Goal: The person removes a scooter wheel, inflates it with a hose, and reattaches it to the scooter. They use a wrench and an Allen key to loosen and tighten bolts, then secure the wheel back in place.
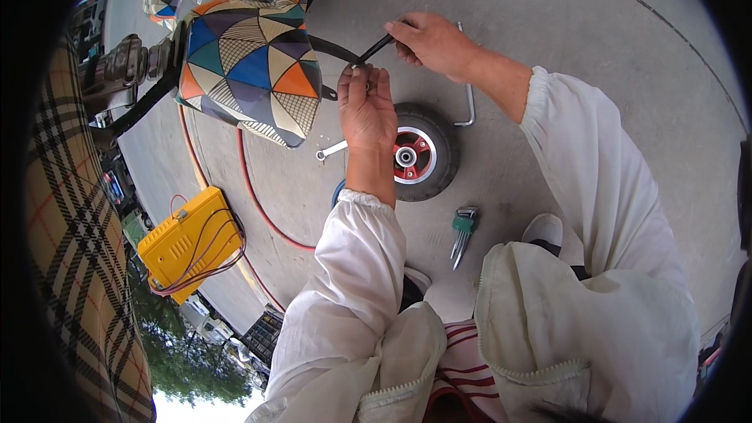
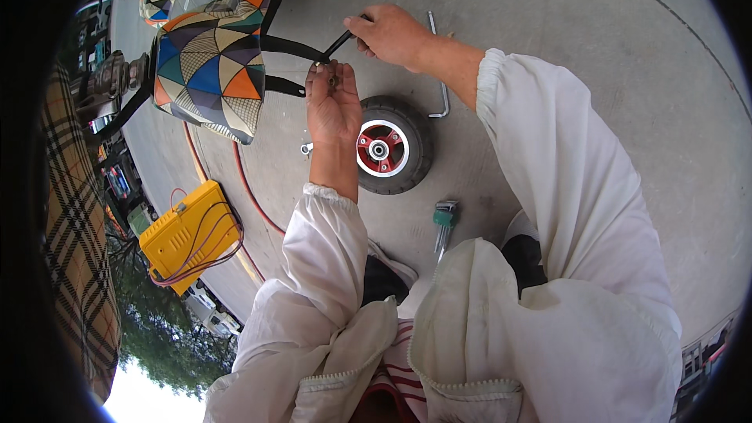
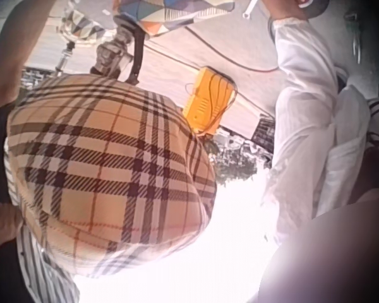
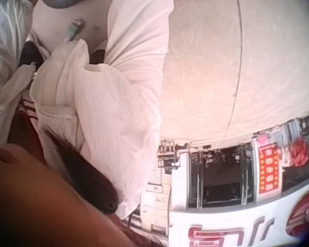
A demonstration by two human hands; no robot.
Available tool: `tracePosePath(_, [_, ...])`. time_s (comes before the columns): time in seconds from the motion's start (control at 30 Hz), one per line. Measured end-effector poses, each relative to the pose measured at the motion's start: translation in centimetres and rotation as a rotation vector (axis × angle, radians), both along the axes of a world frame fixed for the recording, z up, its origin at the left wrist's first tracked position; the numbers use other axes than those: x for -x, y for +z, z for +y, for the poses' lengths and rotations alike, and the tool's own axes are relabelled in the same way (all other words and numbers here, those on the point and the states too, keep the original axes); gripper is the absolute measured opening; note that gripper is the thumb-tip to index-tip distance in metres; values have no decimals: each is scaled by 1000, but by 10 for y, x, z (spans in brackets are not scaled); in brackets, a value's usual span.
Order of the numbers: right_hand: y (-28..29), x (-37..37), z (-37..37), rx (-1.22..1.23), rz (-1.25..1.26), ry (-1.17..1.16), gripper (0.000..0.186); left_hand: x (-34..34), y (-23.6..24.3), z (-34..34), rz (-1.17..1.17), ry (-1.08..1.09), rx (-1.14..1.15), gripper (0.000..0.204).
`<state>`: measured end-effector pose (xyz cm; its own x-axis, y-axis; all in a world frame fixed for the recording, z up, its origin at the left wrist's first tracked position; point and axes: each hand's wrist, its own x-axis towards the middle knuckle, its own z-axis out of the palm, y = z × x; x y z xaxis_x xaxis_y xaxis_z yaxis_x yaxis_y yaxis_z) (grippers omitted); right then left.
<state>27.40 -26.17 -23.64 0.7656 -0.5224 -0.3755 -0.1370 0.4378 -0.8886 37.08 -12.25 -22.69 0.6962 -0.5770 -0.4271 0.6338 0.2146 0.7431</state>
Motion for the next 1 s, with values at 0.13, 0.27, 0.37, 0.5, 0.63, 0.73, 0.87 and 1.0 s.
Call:
tracePosePath(0.13, [-3, -2, 2, -31, -18, -50, 33, 2, 5, 4, 19, -27, -49, 21])
tracePosePath(0.27, [-12, -4, 3, -35, -24, -46, 32, 5, 6, 28, 149, -84, -60, 25])
tracePosePath(0.37, [-13, -4, 2, -29, -22, -31, 31, -2, 5, 67, 97, -31, -290, 26])
tracePosePath(0.5, [-9, -2, 0, -29, -16, -6, 31, -2, -5, 141, -377, 78, -963, 34])
tracePosePath(0.63, [-12, -4, 0, -37, -35, -25, 29, 20, 1, 170, 28, -363, -1212, 53])
tracePosePath(0.73, [-11, -5, -1, -24, -53, 10, 29, 31, -10, 180, 185, -398, -1026, 53])
tracePosePath(0.87, [-8, -6, -1, 1, -31, 5, 30, 29, -14, 187, 247, -339, -788, 51])
tracePosePath(1.0, [-14, -2, -1, -19, -34, -23, 34, 34, 15, 163, 199, -256, -630, 48])
